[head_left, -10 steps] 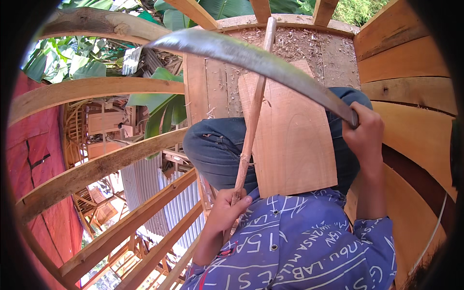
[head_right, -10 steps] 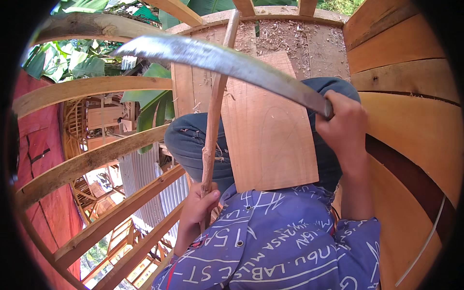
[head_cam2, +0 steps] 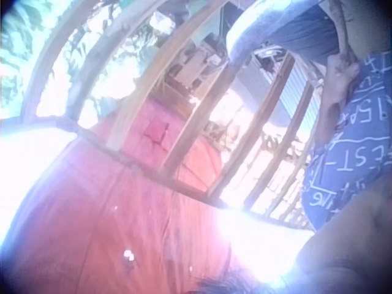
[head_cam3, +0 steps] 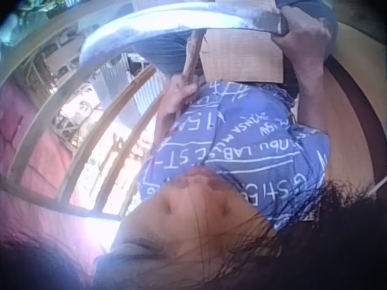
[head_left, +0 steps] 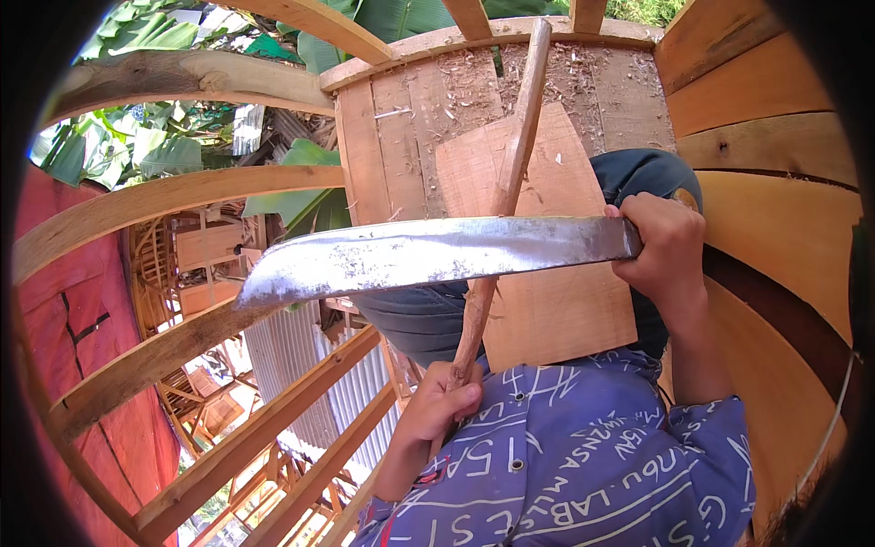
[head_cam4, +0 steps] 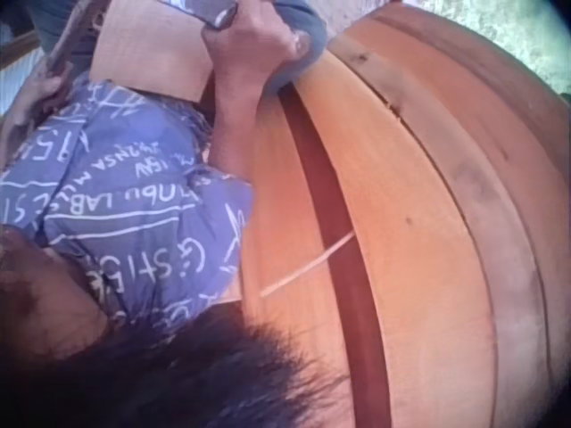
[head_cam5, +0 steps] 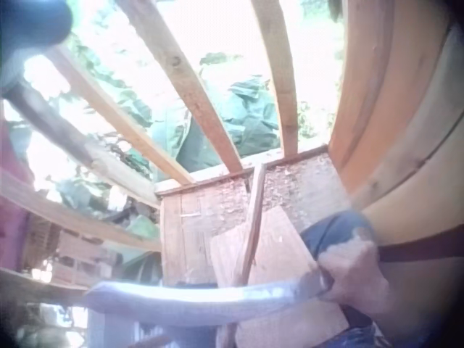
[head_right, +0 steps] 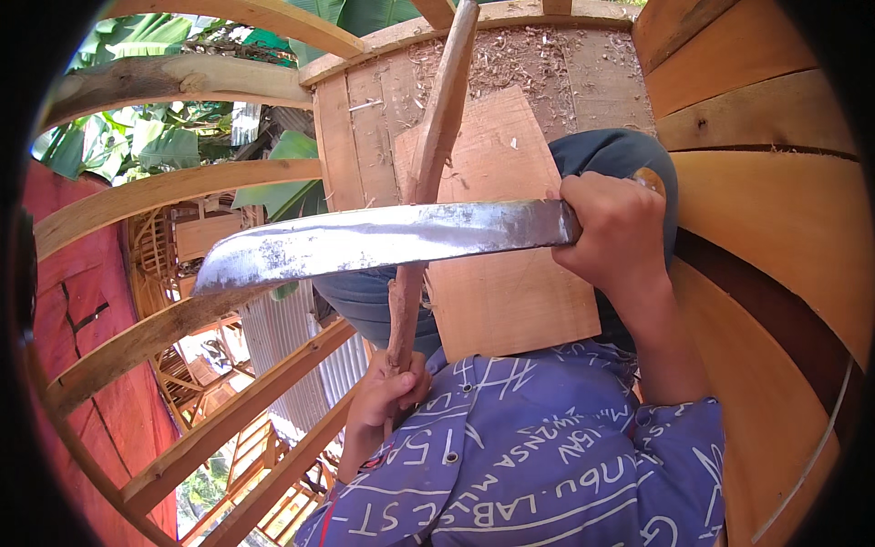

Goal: The person sits cross-legged on a wooden platform and uses a large curved knife to shave and shape a thin strip of wood. They hold the wood with their left hand and repeatedly draw the knife along its length to remove thin layers, refining the strip's profile.

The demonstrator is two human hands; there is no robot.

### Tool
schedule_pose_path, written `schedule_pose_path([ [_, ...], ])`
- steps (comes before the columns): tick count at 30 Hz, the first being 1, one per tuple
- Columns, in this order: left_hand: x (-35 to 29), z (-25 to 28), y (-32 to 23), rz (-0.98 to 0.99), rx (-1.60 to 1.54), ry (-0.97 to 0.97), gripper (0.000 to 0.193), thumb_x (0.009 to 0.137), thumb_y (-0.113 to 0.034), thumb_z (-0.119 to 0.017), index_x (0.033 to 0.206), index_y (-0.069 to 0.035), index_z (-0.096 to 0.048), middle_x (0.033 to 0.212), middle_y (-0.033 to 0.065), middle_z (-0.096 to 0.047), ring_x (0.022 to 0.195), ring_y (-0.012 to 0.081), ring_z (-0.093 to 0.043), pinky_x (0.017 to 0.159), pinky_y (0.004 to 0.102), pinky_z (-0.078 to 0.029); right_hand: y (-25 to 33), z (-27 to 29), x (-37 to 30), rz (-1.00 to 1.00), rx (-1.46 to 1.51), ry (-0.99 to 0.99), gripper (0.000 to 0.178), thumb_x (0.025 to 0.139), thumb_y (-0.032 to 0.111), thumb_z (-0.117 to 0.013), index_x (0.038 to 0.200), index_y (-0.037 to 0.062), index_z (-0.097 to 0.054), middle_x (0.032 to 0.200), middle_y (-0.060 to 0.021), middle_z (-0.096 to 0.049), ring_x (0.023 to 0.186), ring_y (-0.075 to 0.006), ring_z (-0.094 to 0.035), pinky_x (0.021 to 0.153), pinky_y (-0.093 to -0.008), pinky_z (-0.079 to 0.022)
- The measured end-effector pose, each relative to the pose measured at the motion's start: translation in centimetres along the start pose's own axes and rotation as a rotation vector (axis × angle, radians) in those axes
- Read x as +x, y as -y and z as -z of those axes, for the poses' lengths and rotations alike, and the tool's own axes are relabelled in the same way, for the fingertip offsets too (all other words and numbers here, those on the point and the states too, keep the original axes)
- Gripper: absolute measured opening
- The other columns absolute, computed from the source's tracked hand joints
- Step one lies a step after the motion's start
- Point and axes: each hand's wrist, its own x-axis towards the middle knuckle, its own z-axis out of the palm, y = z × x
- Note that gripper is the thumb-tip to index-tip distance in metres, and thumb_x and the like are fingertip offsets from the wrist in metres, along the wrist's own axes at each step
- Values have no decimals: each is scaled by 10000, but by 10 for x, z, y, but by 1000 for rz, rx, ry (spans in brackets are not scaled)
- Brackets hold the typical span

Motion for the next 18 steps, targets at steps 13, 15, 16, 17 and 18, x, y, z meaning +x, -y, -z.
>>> schedule_pose_path([
  [13,-1,-3,1,-29,-9,-4,420,855,-371,-618,623,-82,-419,517,-26,-393,457,44,-342,426,216,-221,11,-6,-3,19,85,3,154,622,116,-683,643,84,-534,583,-73,-524,539,-261,-561,496,-366,-412],
  [15,-2,-1,2,-35,2,-2,410,865,-358,-608,627,-80,-423,514,-26,-394,457,45,-343,426,217,-225,-1,-7,2,-27,58,-14,153,616,112,-676,641,81,-528,586,-79,-530,539,-266,-561,496,-368,-414],
  [16,6,0,1,-36,4,10,404,870,-350,-602,629,-78,-426,513,-26,-393,458,46,-344,427,217,-226,-4,-12,0,-30,60,-15,161,603,115,-673,642,78,-521,597,-84,-538,543,-272,-561,502,-371,-416],
  [17,11,2,3,-36,6,23,398,875,-342,-596,630,-77,-429,511,-27,-393,458,46,-345,427,218,-228,-3,-17,-5,-28,79,7,165,600,118,-674,641,79,-519,597,-84,-535,542,-274,-559,502,-371,-415],
  [18,19,7,10,-36,-15,57,389,883,-330,-587,630,-78,-435,511,-31,-389,461,46,-346,429,220,-229,-1,-21,-9,-32,87,25,169,598,121,-675,640,79,-517,596,-84,-533,541,-276,-558,501,-372,-414],
])
